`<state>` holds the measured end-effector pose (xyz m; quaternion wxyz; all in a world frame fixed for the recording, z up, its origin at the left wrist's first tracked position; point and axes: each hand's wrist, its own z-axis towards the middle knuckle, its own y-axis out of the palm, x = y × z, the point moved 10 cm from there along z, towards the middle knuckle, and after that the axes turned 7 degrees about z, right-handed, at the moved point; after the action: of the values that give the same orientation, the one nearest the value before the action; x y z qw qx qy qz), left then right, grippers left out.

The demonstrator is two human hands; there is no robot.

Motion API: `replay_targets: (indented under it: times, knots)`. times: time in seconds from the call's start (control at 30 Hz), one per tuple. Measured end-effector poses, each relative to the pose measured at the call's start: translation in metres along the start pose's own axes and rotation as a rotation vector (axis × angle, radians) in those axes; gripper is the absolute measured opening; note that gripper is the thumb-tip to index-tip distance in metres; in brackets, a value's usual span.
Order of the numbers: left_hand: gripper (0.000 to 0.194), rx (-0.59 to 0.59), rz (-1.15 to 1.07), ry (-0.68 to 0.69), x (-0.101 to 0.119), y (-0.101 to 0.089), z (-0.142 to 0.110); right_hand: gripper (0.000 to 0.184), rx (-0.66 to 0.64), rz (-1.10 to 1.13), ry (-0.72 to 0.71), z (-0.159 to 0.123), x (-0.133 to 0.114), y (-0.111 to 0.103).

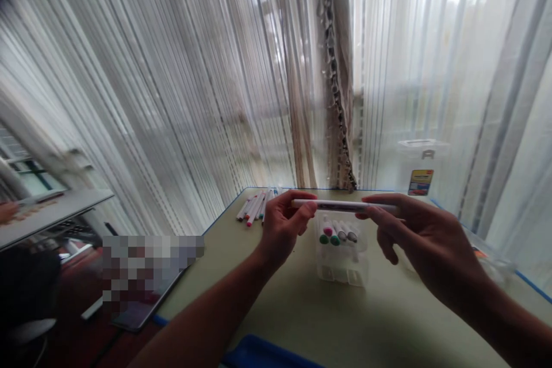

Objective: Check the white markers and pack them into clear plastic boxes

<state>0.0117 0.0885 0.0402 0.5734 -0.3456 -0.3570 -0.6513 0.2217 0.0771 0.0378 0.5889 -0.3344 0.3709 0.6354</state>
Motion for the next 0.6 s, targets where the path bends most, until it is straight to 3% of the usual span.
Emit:
replay_targets:
  times: [0.2, 0.6]
  knots:
    - [0.027, -0.025, -0.027, -0.005, 0.0006, 0.0033, -0.0004, 0.03, 0.018, -0.039, -0.02, 0.0007, 0.0025, -0.0053]
    - [0.024, -0.004, 0.02, 0.012, 0.0036, 0.0005, 0.0, 0.026, -0.021, 0.201, 0.027, 0.0041, 0.0072, 0.0033]
